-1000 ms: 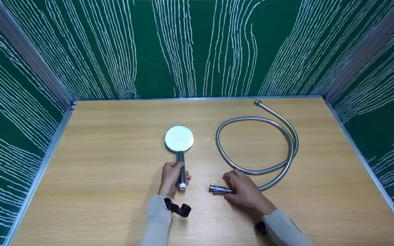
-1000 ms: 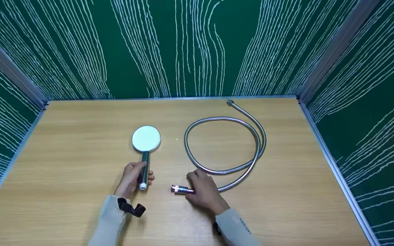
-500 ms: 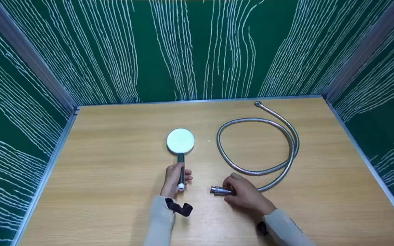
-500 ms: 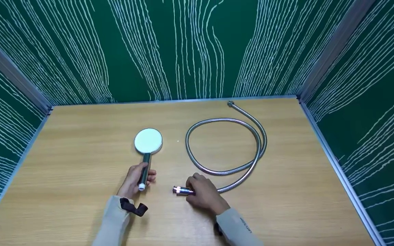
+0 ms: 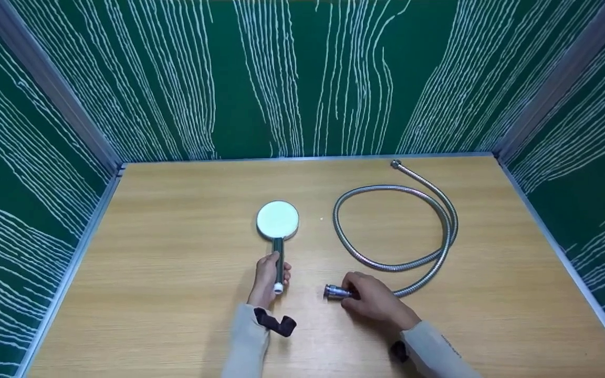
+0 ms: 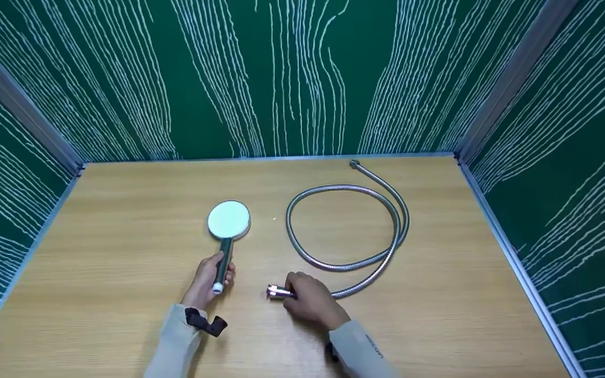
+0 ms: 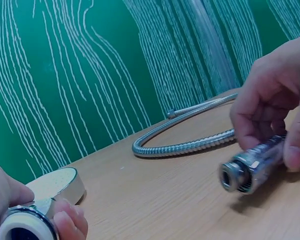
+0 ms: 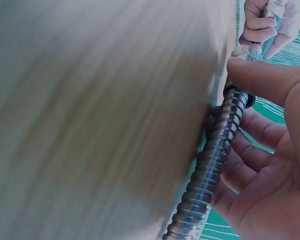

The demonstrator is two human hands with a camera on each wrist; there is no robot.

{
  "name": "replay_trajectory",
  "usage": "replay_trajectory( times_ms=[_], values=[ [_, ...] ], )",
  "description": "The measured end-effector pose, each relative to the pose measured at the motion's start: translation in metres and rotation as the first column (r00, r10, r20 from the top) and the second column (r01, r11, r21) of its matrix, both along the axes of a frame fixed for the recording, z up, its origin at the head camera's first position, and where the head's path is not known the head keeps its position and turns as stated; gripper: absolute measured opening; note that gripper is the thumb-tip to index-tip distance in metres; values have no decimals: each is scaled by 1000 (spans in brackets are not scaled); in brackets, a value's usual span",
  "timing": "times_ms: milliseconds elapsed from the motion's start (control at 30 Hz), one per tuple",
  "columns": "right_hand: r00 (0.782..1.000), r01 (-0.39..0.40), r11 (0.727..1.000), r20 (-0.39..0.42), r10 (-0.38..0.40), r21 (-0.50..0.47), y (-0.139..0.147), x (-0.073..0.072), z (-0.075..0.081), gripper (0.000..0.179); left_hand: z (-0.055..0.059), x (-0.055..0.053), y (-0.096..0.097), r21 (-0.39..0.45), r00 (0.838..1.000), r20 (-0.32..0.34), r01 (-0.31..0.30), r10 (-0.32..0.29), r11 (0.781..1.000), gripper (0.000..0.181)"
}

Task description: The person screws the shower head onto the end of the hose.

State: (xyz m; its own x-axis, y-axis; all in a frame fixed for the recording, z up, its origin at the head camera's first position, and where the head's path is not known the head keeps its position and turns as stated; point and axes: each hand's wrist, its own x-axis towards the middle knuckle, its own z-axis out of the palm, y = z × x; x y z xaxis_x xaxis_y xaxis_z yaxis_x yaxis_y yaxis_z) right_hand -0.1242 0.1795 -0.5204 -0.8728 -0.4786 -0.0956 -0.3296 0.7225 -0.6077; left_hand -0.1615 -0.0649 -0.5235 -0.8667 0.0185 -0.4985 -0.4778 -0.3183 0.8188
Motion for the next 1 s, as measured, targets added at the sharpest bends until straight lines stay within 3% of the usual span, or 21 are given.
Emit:
replay_trajectory(
  times_ms=[300, 467, 633, 1000],
  values=[
    [997, 19, 999, 78, -16, -37, 2, 5, 1, 16, -4, 5, 1, 114, 999, -24, -29, 32, 993, 14],
    [997, 41, 999, 69, -40, -24, 4, 7, 2, 15, -1, 6, 5, 194, 998, -61, -16, 29, 981, 13],
    [998, 16, 998, 63, -12, -56, 4, 8, 1, 15, 5, 9, 6, 246, 995, -102, 3, 23, 969, 12],
    [994, 21, 981, 113, 1, -191, -1, 11, 5, 17, 17, 16, 6, 319, 962, -274, 110, -19, 941, 17]
  ],
)
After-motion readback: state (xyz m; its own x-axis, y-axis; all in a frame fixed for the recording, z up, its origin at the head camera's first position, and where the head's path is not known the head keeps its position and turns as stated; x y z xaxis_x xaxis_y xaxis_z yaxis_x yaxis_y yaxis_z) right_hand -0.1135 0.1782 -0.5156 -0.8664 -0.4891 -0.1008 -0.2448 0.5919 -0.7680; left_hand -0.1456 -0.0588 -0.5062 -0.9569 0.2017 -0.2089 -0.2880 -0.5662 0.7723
